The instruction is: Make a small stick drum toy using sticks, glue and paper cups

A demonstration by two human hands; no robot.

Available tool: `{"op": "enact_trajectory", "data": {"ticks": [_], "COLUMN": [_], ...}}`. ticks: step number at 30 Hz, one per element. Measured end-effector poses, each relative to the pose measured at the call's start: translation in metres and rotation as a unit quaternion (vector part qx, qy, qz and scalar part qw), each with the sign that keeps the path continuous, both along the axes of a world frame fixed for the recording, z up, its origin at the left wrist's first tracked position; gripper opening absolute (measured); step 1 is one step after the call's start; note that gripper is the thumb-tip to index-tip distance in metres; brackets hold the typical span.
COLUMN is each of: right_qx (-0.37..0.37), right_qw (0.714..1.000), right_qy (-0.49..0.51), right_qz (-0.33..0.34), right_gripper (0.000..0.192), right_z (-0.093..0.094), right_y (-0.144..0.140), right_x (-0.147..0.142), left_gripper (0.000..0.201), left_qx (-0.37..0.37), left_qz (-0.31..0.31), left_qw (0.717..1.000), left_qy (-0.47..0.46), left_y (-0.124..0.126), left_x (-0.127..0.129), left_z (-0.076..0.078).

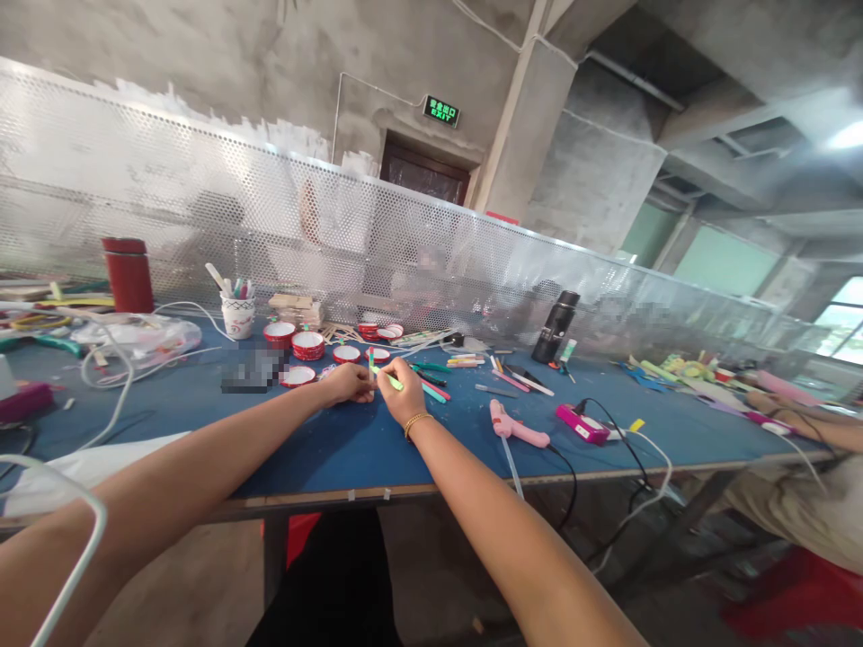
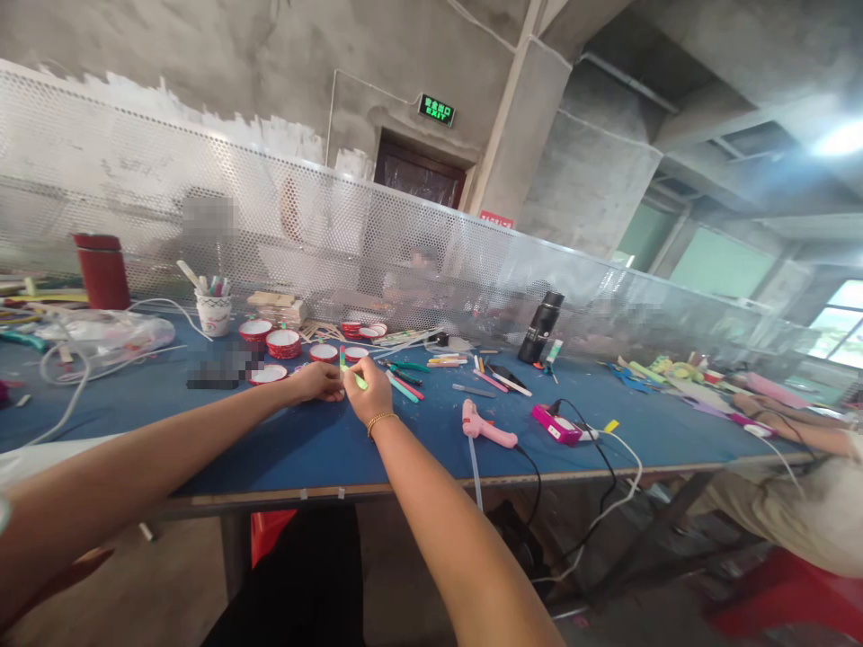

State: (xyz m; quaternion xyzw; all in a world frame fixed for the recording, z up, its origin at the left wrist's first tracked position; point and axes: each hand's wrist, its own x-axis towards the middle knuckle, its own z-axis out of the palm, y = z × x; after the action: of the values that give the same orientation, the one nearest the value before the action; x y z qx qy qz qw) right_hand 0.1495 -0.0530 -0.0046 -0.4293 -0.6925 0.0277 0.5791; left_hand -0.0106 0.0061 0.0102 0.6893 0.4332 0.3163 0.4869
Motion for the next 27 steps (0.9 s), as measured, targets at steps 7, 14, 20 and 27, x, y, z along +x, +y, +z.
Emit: {"op": "enact_trajectory", "data": {"ticks": [7, 14, 20, 27], "right_qx": [-0.006, -0.02, -0.003, 0.006], "right_qw": [1.0, 0.998, 1.0, 1.0], "right_qy": [0.0, 0.026, 0.016, -0.004], "right_qz": [-0.006, -0.05, -0.003, -0.004], "right_gripper": [0.015, 0.016, 0.016, 0.015], "right_z": [-0.0004, -0.0027, -0.001, 0.0008], "right_y": [0.0012, 0.008, 0.0026, -0.001], "right_x": [0.0008, 0.0068, 0.0021, -0.0004], "left_gripper": [0.037, 0.038, 0.035, 0.037], "left_qx": [0.0, -0.01, -0.004, -0.006], "left_qz": [0.005, 0.019, 0.018, 0.014], "left_qw": [1.0, 1.0, 1.0, 1.0], "left_qy": [0.0, 0.015, 0.021, 0.009], "left_y": [-0.0011, -0.0036, -0.0047, -0.0043], "left_x": [0.0003, 0.002, 0.0023, 0.0014], "left_z": [0.0008, 0.0031, 0.0032, 0.0028]}}
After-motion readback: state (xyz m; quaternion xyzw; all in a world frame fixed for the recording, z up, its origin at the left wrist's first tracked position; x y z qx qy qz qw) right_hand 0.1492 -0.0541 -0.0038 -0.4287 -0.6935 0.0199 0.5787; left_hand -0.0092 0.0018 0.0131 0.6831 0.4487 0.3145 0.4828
